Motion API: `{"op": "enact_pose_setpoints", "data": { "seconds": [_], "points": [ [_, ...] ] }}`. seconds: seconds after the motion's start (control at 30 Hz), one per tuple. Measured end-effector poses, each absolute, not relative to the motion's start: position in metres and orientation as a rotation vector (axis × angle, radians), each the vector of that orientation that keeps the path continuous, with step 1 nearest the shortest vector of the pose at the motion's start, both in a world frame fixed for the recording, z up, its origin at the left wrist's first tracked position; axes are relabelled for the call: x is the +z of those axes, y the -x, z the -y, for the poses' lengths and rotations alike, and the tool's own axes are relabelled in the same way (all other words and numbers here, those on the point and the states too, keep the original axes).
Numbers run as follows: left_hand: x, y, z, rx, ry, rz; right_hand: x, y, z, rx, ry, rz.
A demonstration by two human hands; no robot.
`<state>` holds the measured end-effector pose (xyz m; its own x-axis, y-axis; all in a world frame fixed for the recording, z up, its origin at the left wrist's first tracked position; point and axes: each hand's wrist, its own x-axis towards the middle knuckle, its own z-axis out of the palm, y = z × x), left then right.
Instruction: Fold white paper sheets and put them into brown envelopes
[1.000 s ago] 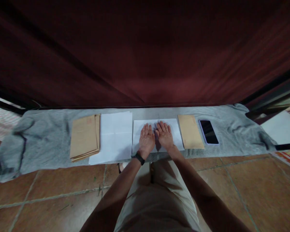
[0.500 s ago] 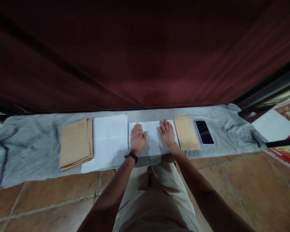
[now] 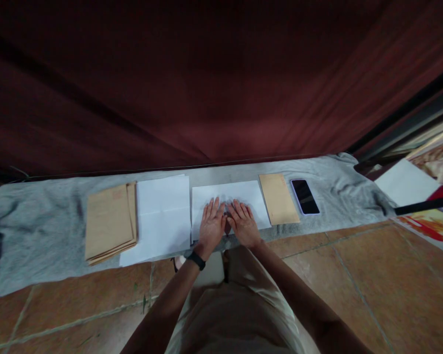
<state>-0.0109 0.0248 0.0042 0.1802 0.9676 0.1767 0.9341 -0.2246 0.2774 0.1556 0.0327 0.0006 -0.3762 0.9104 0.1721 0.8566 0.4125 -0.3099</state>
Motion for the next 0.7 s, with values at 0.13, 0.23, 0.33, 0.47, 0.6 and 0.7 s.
{"op": "enact_pose_setpoints", "data": {
  "seconds": [0.13,0.23,0.33,0.47,0.6,0.7],
  "points": [
    [0.001,0.010,0.015,0.371,-2.363,-1.930,-0.008,-0.171,-0.003,0.172,1.546,2.369],
    [-0.001,0.017,0.034,0.384,-2.352,-1.977,-0.011,-0.196,0.007,0.120,1.575,2.348],
    [-0.002,0.025,0.048,0.428,-2.348,-2.001,-0.015,-0.222,0.017,0.083,1.588,2.320],
    [-0.007,0.031,0.064,0.479,-2.356,-2.037,-0.020,-0.246,0.034,0.063,1.554,2.281],
    [-0.005,0.030,0.079,0.503,-2.370,-2.048,-0.020,-0.247,0.046,0.072,1.544,2.246],
    [-0.001,0.022,0.083,0.519,-2.367,-2.065,-0.016,-0.232,0.042,0.097,1.553,2.233]
  ]
}}
